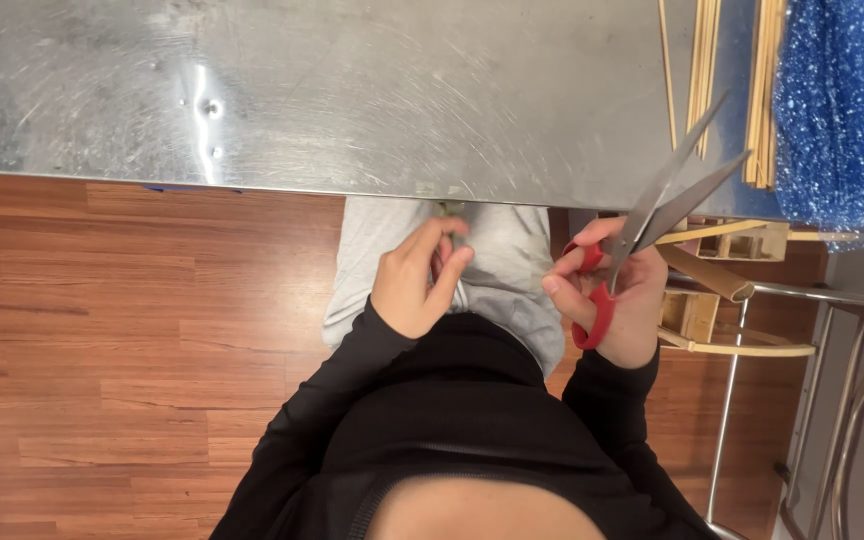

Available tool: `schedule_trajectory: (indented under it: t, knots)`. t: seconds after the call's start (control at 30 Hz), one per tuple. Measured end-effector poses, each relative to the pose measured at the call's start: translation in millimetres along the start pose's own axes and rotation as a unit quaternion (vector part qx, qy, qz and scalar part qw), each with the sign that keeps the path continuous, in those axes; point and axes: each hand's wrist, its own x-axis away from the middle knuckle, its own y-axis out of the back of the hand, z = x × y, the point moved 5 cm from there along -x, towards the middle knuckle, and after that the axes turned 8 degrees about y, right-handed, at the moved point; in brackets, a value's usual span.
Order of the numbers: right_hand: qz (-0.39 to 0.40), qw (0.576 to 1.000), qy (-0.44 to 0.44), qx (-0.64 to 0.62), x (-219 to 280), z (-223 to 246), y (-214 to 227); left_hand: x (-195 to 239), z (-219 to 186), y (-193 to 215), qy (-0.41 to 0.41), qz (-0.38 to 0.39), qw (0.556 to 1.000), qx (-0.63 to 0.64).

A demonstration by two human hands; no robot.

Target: The person is using scissors to cut several small strips of yellow tape from a roll, likely in preparation for gift wrapping or assembly.

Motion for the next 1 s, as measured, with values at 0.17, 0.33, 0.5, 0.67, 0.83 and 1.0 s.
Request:
schedule_trajectory:
  t: [0.17,0.33,0.5,0.67,0.83,1.0]
  knots:
    - [0.001,0.999,0.010,-0.031,8,2,-1,1,61,-38,0.074,0.092,0.982,-0.144]
    - [-0.004,0.998,0.023,-0.055,3,-3,8,-15,120,-71,0.131,0.117,0.931,-0.319]
    - [0.024,1.000,-0.013,0.014,-5,-13,-13,-24,142,-97,-0.015,-0.034,0.879,-0.475]
    - [0.022,0.999,-0.022,0.017,-1,-22,-19,-20,134,-108,-0.089,-0.093,0.865,-0.485]
    - [0.025,0.999,-0.028,0.026,-4,-26,-18,-14,114,-90,-0.095,-0.018,0.880,-0.466]
    - [0.020,0.997,-0.061,0.037,-6,-21,-15,8,33,-4,0.048,0.105,0.968,-0.222]
